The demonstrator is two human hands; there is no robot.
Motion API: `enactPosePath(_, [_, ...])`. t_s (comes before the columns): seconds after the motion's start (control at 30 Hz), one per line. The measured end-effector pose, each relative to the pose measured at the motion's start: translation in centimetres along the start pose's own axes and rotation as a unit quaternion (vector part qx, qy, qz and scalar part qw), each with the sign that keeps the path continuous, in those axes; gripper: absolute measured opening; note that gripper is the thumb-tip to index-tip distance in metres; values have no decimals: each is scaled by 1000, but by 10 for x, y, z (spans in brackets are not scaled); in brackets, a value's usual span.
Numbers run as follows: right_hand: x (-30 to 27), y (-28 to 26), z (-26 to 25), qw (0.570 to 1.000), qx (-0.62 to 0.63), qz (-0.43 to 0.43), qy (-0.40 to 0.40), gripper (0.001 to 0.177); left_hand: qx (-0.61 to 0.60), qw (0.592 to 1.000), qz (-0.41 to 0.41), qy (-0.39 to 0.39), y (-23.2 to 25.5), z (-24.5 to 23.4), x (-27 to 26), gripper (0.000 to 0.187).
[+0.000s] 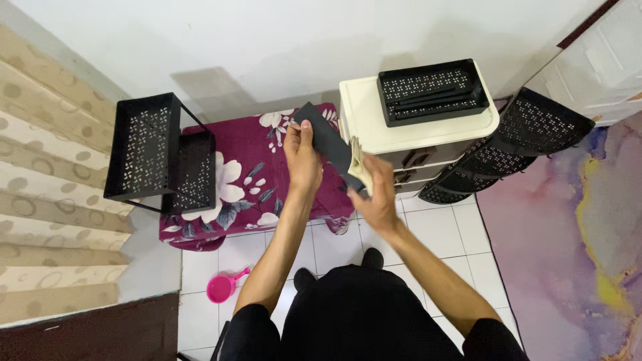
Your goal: The person wipes several black plastic trays with a cloth, cleaning both sides and edges. They then assemble a black metal frame by inserting rods into the tray slots and place the trays on the frame.
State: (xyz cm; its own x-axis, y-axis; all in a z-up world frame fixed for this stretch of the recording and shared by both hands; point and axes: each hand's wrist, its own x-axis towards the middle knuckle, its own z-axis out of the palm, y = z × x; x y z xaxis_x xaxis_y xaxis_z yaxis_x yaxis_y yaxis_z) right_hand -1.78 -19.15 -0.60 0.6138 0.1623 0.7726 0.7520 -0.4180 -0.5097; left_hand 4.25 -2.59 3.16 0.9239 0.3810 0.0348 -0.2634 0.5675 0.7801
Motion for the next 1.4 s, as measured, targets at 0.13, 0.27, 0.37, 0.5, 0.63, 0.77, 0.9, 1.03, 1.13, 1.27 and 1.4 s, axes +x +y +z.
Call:
enactPosePath(0.13, [35,19,-21,997,-24,73,28,70,272,960,-27,-54,52,-13,-12,31])
enactPosePath(0.27, [72,4,-38,995,54,80,-2,62,631,689,345,-95,95,-12,-32,45])
enactPosePath(0.37, [87,-17,-32,994,69,68,-55,66,604,591,496,-200,97,-4,-35,70])
enactPosePath(0.5, [95,-36,-27,986,103,-10,-131,67,638,683,223,-277,81,-8,-20,51])
enactPosePath(0.63, [93,-36,-30,971,166,19,-171,55,623,700,249,-245,66,-30,-21,60])
enactPosePath(0.77, [77,-26,-26,980,125,-1,-157,45,543,766,281,-198,56,-47,-30,60])
enactPosePath(0.9, [58,-1,-33,982,-20,-88,-167,49,487,820,277,-116,51,-63,-30,47])
enactPosePath(1.03, [44,29,-55,973,-83,-103,-191,50,466,861,196,-51,44,-84,-29,30])
enactPosePath(1.13, [42,52,-79,970,-131,-81,-191,50,443,874,200,-15,41,-98,-26,25])
enactPosePath(1.27, [38,84,-105,985,-126,68,-93,34,383,903,197,20,41,-119,-23,12])
enactPosePath(1.4, [37,99,-84,944,36,329,-9,32,350,914,184,90,23,-131,-17,39])
